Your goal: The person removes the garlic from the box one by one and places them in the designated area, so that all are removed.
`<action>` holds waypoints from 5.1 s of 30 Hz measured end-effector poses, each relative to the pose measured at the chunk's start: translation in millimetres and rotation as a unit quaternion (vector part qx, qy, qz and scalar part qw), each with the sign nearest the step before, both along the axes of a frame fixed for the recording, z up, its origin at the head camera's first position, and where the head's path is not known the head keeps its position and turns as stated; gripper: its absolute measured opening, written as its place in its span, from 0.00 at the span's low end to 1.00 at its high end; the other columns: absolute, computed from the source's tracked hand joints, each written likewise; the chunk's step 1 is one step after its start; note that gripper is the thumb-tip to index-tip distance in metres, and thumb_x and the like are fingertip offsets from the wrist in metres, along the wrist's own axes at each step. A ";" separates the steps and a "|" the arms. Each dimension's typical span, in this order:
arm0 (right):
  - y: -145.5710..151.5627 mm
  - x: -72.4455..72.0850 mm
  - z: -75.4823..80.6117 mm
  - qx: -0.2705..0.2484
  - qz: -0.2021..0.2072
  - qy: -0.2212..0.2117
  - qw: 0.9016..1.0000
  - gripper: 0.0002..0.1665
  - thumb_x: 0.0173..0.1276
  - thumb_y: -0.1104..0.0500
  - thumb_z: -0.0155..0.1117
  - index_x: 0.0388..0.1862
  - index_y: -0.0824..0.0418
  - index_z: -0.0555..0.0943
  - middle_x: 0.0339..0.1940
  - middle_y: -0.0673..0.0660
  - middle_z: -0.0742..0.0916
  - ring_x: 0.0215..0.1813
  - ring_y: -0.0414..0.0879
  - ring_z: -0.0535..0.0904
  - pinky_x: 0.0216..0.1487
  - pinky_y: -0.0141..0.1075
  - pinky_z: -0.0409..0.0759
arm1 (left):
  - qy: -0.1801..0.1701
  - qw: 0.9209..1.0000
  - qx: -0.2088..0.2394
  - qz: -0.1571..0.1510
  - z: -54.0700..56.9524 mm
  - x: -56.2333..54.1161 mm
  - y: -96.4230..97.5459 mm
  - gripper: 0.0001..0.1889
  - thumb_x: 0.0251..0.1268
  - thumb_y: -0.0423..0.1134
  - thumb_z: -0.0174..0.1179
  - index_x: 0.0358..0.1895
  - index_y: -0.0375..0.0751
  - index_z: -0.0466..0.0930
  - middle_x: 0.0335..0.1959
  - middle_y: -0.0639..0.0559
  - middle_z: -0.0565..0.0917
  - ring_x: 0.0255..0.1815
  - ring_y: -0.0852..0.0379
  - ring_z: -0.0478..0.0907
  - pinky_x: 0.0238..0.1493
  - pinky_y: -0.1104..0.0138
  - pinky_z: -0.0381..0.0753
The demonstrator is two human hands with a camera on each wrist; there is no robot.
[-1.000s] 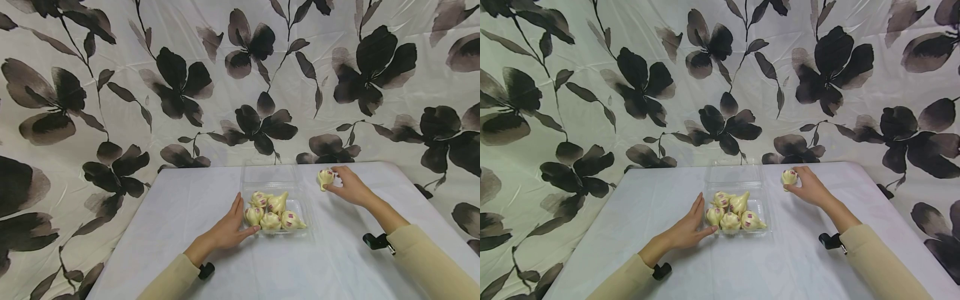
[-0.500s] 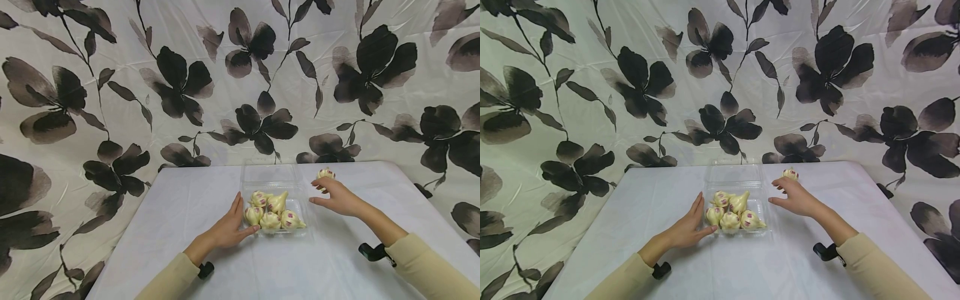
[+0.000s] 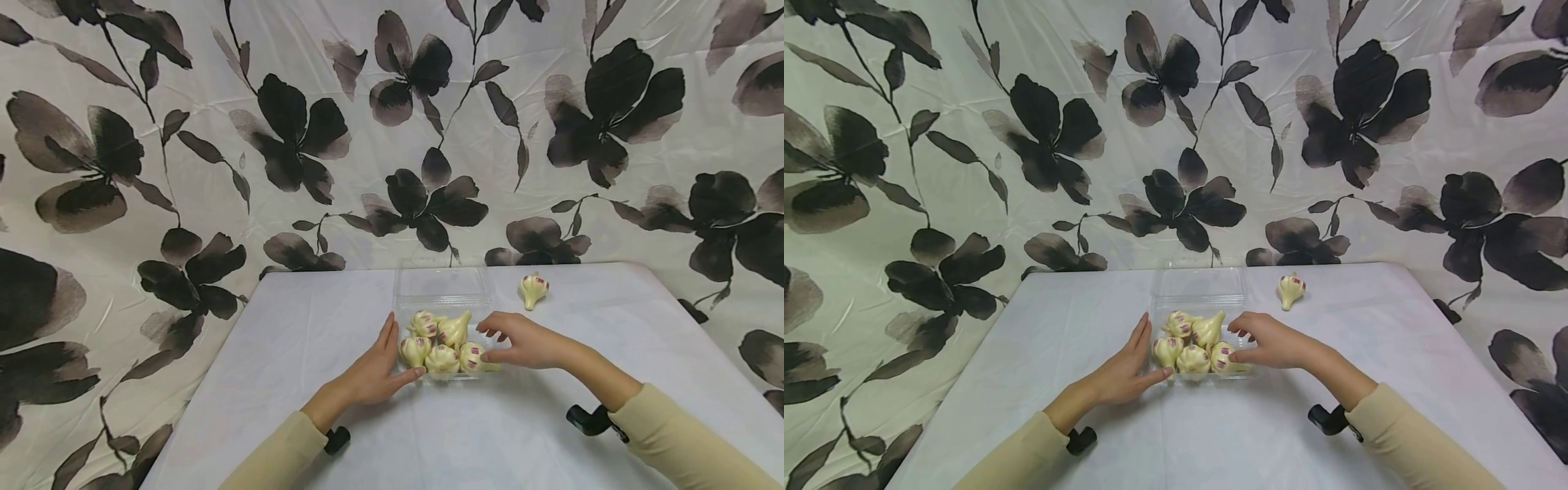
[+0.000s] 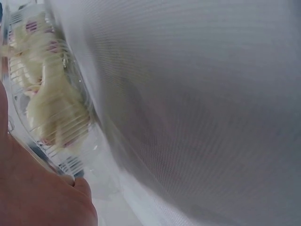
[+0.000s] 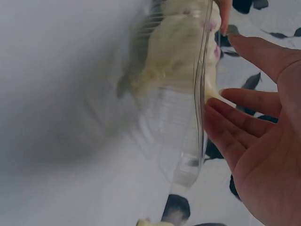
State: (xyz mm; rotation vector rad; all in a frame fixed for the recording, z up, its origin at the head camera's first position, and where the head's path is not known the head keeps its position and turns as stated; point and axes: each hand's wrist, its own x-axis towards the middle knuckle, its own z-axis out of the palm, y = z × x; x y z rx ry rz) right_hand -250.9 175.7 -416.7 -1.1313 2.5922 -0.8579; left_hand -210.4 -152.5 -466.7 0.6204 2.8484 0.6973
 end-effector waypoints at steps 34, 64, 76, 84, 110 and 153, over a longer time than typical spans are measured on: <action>-21.6 -7.2 -6.8 0.037 0.045 -0.032 0.998 0.20 0.70 0.55 0.72 0.55 0.64 0.83 0.42 0.47 0.85 0.47 0.42 0.81 0.51 0.44 0.84 | -0.006 1.000 -0.001 0.001 1.8 0.6 1.6 0.60 0.69 0.74 0.50 0.82 0.29 0.34 0.84 0.41 0.28 0.83 0.42 0.46 0.77 0.51 0.60; -6.9 -6.6 -2.1 -0.033 0.014 -0.020 0.999 0.24 0.69 0.50 0.73 0.56 0.64 0.84 0.47 0.50 0.88 0.47 0.42 0.84 0.50 0.41 0.85 | -0.004 1.000 -0.001 -0.001 1.2 -0.2 1.3 0.60 0.69 0.74 0.50 0.82 0.29 0.34 0.84 0.40 0.29 0.83 0.42 0.45 0.77 0.51 0.59; 0.6 -7.2 5.6 -0.048 -0.011 -0.024 0.999 0.23 0.67 0.48 0.74 0.53 0.62 0.86 0.42 0.47 0.87 0.42 0.41 0.81 0.49 0.41 0.85 | -0.006 1.000 0.000 0.007 1.9 -1.7 1.9 0.60 0.69 0.74 0.51 0.82 0.30 0.34 0.84 0.42 0.28 0.83 0.44 0.44 0.78 0.52 0.58; 6.0 -5.5 18.4 -0.057 -0.029 -0.029 0.998 0.26 0.68 0.47 0.73 0.57 0.64 0.85 0.47 0.51 0.88 0.45 0.43 0.80 0.54 0.43 0.84 | -0.005 1.000 0.000 0.005 2.3 -1.9 2.1 0.60 0.69 0.73 0.52 0.82 0.31 0.32 0.84 0.42 0.28 0.84 0.44 0.43 0.78 0.53 0.57; 72.8 -15.7 27.6 -0.106 -0.196 -0.017 0.975 0.29 0.74 0.50 0.68 0.63 0.71 0.80 0.54 0.63 0.87 0.55 0.55 0.85 0.51 0.39 0.83 | -0.003 1.000 0.000 0.000 2.4 -0.8 2.4 0.61 0.68 0.75 0.50 0.82 0.28 0.35 0.84 0.40 0.30 0.83 0.42 0.46 0.78 0.52 0.59; 145.6 -83.3 -36.7 -0.154 -0.402 -0.100 0.897 0.43 0.81 0.44 0.53 0.71 0.83 0.64 0.64 0.79 0.77 0.50 0.49 0.82 0.48 0.32 0.84 | -0.008 1.000 -0.006 -0.003 2.9 -0.2 1.2 0.60 0.69 0.73 0.51 0.82 0.28 0.34 0.84 0.39 0.29 0.83 0.42 0.45 0.78 0.51 0.59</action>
